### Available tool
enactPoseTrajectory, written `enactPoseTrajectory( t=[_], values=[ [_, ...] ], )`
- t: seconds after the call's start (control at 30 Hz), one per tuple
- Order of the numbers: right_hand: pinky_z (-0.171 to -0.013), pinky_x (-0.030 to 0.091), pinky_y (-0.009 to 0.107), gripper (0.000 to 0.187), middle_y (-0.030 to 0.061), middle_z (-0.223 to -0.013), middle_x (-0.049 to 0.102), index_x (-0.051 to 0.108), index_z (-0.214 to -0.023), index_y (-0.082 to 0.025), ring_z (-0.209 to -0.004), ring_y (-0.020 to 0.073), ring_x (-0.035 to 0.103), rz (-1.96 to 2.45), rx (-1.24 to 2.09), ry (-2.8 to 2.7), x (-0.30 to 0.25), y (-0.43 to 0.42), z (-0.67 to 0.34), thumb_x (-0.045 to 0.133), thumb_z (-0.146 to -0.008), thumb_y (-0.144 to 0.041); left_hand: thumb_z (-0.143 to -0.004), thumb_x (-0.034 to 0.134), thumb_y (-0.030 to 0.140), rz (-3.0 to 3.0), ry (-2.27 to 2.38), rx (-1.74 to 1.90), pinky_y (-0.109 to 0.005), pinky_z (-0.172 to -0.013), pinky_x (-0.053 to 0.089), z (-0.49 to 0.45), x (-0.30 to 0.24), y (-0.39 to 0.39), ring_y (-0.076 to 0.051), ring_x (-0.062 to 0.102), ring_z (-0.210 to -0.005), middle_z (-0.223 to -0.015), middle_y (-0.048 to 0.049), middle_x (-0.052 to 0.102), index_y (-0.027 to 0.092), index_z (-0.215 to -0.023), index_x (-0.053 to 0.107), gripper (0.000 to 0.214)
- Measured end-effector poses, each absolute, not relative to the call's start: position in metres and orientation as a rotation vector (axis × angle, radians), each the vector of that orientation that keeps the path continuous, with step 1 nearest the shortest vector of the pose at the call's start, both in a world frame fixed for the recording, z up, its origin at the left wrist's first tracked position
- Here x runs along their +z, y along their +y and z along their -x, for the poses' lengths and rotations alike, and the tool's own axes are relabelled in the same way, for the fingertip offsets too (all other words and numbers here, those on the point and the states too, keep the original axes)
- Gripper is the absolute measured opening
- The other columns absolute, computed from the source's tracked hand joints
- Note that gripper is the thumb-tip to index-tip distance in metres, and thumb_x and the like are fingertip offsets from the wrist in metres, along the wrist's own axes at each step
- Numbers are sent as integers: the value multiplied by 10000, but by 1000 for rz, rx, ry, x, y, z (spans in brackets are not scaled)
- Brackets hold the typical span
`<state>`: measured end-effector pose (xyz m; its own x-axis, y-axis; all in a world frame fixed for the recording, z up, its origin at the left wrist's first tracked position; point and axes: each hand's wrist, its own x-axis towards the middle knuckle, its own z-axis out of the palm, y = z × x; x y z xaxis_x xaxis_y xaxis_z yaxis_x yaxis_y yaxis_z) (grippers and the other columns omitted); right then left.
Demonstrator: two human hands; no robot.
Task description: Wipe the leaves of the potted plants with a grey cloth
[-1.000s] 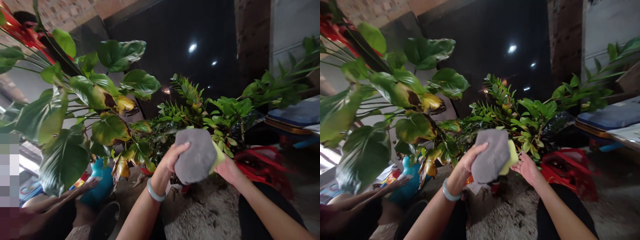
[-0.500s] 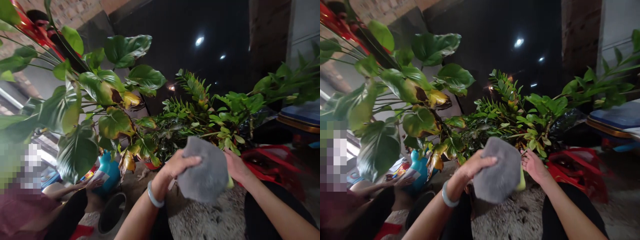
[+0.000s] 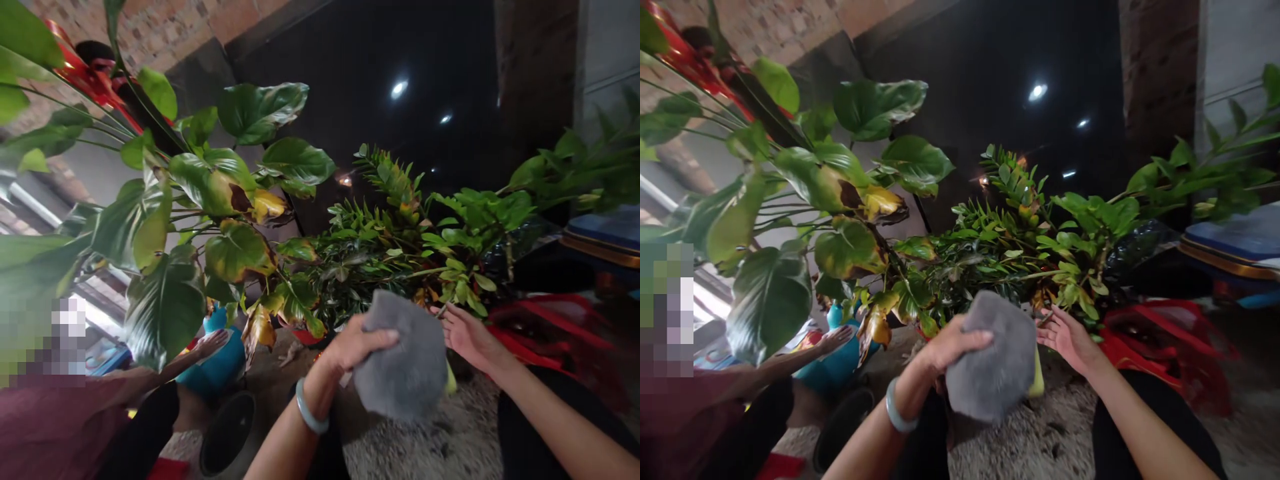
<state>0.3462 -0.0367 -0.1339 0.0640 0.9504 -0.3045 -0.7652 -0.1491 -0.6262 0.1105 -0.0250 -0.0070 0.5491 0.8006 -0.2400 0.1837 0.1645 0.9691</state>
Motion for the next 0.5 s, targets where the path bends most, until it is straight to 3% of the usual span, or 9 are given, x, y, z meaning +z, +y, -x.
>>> enactPoseTrajectory(
  t=[0.17,0.37,0.5],
  values=[
    [-836,513,432,144,118,-838,735,626,-866,-229,-866,293,702,784,1502,-324,-140,-34,-344,637,-785,-347,-572,803,440,-1197,953,1104,-321,-765,514,-126,14,6,-222,653,-795,-838,-55,728,150,-887,723,436],
    [-668,536,349,87,70,-728,736,633,-804,-236,-705,248,704,821,1507,-354,-146,-30,-342,670,-764,-303,-563,775,310,-1459,1071,417,-354,-784,499,-116,-61,-19,-256,651,-805,-712,-8,713,178,-770,750,247],
    [-681,552,382,100,81,-768,750,632,-838,-239,-708,257,710,814,1520,-351,-147,-31,-348,659,-777,-312,-596,760,354,-1468,975,487,-324,-758,493,-100,-26,-22,-234,646,-768,-748,-17,718,174,-837,760,301]
  ],
)
